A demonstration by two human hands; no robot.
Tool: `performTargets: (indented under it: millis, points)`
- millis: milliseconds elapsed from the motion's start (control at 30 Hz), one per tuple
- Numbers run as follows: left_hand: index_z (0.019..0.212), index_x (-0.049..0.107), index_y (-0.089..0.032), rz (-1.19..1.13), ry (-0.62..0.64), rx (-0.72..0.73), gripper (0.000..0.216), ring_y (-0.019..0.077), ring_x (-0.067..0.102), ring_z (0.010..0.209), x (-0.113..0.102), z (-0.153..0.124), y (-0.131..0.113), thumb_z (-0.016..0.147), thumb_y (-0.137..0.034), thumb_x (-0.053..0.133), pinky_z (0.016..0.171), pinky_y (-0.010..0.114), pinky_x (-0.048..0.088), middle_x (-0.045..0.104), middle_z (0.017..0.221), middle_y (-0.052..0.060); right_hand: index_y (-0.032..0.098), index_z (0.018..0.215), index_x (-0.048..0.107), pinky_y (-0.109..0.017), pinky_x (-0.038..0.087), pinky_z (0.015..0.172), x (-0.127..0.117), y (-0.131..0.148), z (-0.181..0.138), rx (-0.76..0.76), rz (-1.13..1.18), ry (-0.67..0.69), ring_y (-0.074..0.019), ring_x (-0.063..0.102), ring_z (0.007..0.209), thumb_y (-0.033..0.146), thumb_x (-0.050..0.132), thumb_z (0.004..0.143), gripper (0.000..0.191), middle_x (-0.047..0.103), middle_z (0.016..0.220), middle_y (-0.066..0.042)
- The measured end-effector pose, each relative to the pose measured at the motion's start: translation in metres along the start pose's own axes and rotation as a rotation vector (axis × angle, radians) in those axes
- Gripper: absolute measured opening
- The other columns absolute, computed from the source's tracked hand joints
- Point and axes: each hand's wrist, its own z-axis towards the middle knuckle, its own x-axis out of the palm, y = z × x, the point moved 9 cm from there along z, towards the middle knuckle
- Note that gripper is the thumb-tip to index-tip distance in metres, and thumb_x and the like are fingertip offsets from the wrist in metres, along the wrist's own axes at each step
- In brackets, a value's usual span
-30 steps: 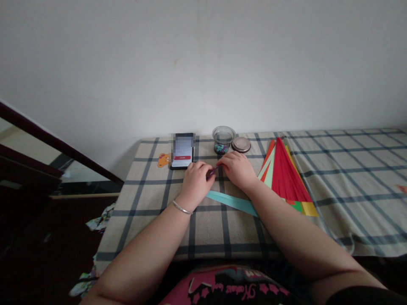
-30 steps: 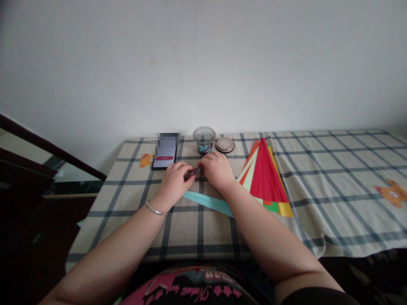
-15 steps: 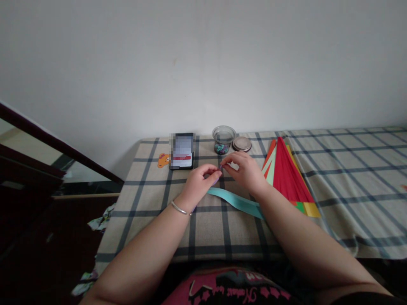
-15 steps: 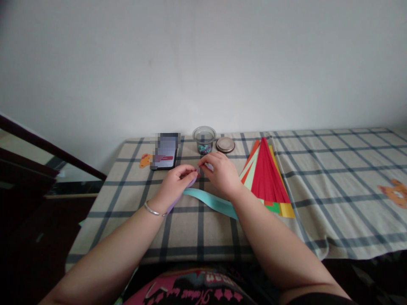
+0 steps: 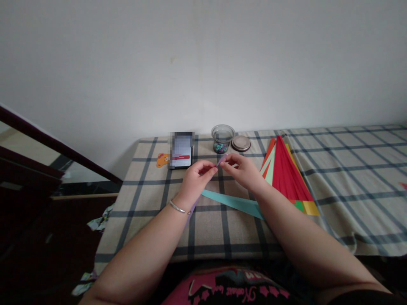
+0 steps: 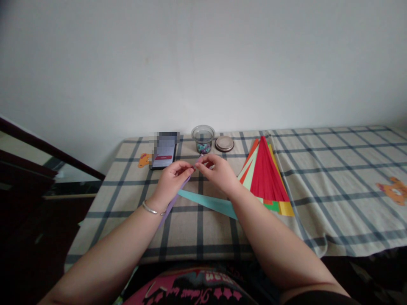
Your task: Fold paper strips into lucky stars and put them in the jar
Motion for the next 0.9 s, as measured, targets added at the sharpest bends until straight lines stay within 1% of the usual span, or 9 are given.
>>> performTargets:
  millis: [33,100,433,633,767,900]
  points:
    - [0.086,0.066,-0.017,0.007,0.004,0.010,0.020,0.0154,0.063,0.076,0.001,0.000,0.000,0.079,-0.035,0.065,0.072,0.028,0.051,0.069,0.083,0.004,0.018,0.081,0.064,-0.027,0.046,0.063,0.003,-0.001,0.000,0.004,0.006,0.028,-0.0153,0.061,0.069,0.037,0.059,0.081,0.020,0.068,0.077,-0.003]
    - [0.087,0.066,-0.017,0.016,0.013,0.025,0.019,0.0158,0.064,0.077,0.002,-0.001,0.000,0.079,-0.034,0.066,0.073,0.028,0.051,0.069,0.084,0.004,0.018,0.078,0.064,-0.027,0.046,0.064,0.006,-0.002,-0.001,0.005,0.019,0.044,-0.0152,0.060,0.069,0.038,0.059,0.081,0.021,0.067,0.074,-0.003]
    - [0.086,0.068,-0.017,0.026,0.014,0.037,0.018,0.0172,0.065,0.080,0.002,-0.001,-0.003,0.080,-0.033,0.064,0.076,0.030,0.052,0.071,0.087,0.006,0.018,0.076,0.063,-0.026,0.043,0.062,0.006,-0.006,-0.001,0.015,0.093,0.017,-0.0139,0.056,0.066,0.038,0.062,0.078,0.020,0.066,0.073,-0.002]
    - [0.088,0.067,-0.017,-0.024,0.001,0.002,0.019,0.0163,0.065,0.075,0.000,0.001,-0.002,0.080,-0.033,0.063,0.070,0.028,0.053,0.071,0.085,0.005,0.018,0.076,0.065,-0.026,0.043,0.062,0.003,-0.008,-0.001,0.005,0.094,-0.003,-0.0142,0.057,0.066,0.039,0.064,0.076,0.020,0.067,0.075,-0.002]
    - [0.087,0.067,-0.016,-0.024,-0.022,-0.002,0.017,0.0158,0.065,0.074,-0.002,0.001,-0.003,0.082,-0.031,0.061,0.068,0.027,0.054,0.071,0.084,0.005,0.019,0.079,0.066,-0.026,0.043,0.060,0.001,-0.011,-0.001,0.015,0.051,-0.016,-0.0150,0.058,0.068,0.038,0.062,0.077,0.020,0.068,0.076,-0.003]
    - [0.095,0.066,-0.016,0.019,-0.036,0.044,0.017,0.0161,0.067,0.082,-0.002,0.000,-0.005,0.084,-0.026,0.058,0.076,0.028,0.054,0.071,0.092,0.006,0.018,0.079,0.065,-0.026,0.043,0.058,0.001,-0.013,-0.001,0.024,-0.028,-0.017,-0.0152,0.058,0.065,0.035,0.058,0.079,0.018,0.066,0.073,-0.002]
